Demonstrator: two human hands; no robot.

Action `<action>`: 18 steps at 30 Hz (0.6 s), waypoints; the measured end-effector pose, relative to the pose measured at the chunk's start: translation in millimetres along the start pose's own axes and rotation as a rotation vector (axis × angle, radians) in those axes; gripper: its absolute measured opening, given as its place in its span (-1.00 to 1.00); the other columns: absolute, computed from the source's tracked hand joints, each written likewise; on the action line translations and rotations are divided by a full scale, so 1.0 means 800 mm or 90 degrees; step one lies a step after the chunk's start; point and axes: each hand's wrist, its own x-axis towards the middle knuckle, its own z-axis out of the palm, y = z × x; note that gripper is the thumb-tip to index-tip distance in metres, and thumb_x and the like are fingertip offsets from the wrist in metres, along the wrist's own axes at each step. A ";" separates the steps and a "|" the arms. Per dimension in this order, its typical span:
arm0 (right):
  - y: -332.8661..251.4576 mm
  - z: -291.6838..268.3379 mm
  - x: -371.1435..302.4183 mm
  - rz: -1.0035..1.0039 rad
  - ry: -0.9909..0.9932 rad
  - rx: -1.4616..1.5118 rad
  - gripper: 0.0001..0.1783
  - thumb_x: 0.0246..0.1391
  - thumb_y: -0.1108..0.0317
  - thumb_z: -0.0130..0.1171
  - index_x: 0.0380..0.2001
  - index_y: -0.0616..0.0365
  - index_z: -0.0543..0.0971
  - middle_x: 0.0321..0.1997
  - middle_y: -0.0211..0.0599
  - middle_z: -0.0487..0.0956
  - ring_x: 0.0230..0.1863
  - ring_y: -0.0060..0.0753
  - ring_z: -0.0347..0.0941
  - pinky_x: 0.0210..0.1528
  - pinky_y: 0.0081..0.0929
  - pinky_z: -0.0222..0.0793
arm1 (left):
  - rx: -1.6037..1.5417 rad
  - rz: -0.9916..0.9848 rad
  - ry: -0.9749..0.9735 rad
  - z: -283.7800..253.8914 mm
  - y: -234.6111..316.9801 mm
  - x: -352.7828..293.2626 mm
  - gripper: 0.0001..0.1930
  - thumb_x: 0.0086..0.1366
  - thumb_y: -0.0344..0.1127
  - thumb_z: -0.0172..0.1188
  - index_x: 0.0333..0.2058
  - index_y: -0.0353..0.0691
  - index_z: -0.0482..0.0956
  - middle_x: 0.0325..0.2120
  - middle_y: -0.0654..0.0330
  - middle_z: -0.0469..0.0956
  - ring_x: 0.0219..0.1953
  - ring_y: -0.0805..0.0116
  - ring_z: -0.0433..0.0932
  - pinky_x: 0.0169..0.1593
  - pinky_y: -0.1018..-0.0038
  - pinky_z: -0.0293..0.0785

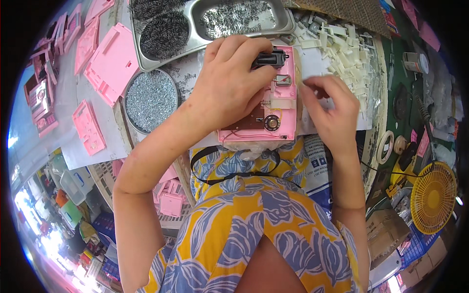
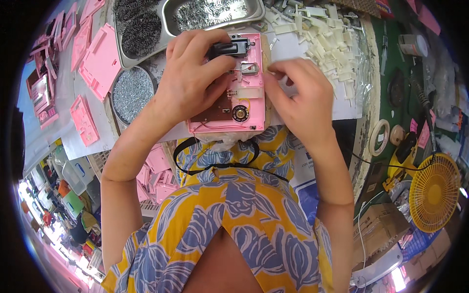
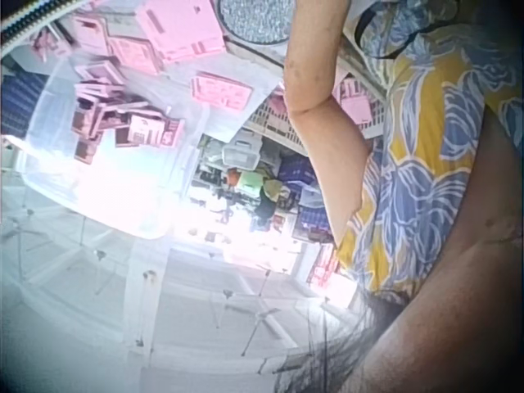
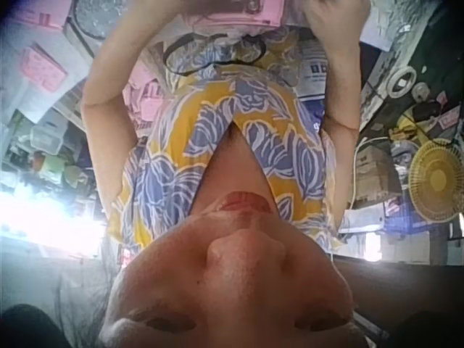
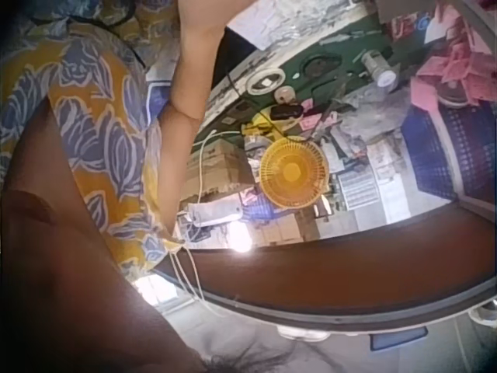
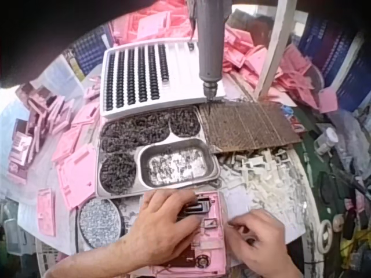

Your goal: Assembling a pink electronic device by soldering internal components and screwing the casing together.

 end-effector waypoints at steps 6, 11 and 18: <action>0.001 0.009 0.030 -0.017 -0.047 -0.077 -0.83 -0.01 0.31 0.34 -0.41 0.18 0.64 -0.46 -0.26 0.61 -0.44 -0.22 0.53 -0.38 -0.33 0.42 | 0.010 0.085 0.005 0.011 0.001 0.004 -0.75 0.00 -0.27 0.37 -0.28 0.05 0.62 0.12 0.24 0.47 0.14 0.11 0.41 0.18 0.07 0.25; 0.004 0.005 0.029 -0.007 -0.043 -0.064 -0.86 -0.01 0.32 0.29 -0.43 0.17 0.63 -0.47 -0.26 0.61 -0.45 -0.19 0.53 -0.38 -0.30 0.42 | 0.090 0.091 -0.070 -0.006 -0.010 0.013 -0.78 0.00 -0.23 0.38 -0.31 0.06 0.65 0.14 0.26 0.47 0.17 0.16 0.39 0.26 0.08 0.16; -0.016 0.020 0.034 -0.019 -0.067 -0.230 -0.75 -0.02 0.20 0.34 -0.53 0.15 0.59 -0.49 -0.20 0.61 -0.42 -0.11 0.56 -0.38 -0.21 0.45 | 0.066 0.032 -0.036 -0.010 -0.014 -0.007 -0.73 -0.03 -0.26 0.41 -0.26 0.06 0.68 0.14 0.26 0.48 0.15 0.17 0.40 0.23 0.09 0.18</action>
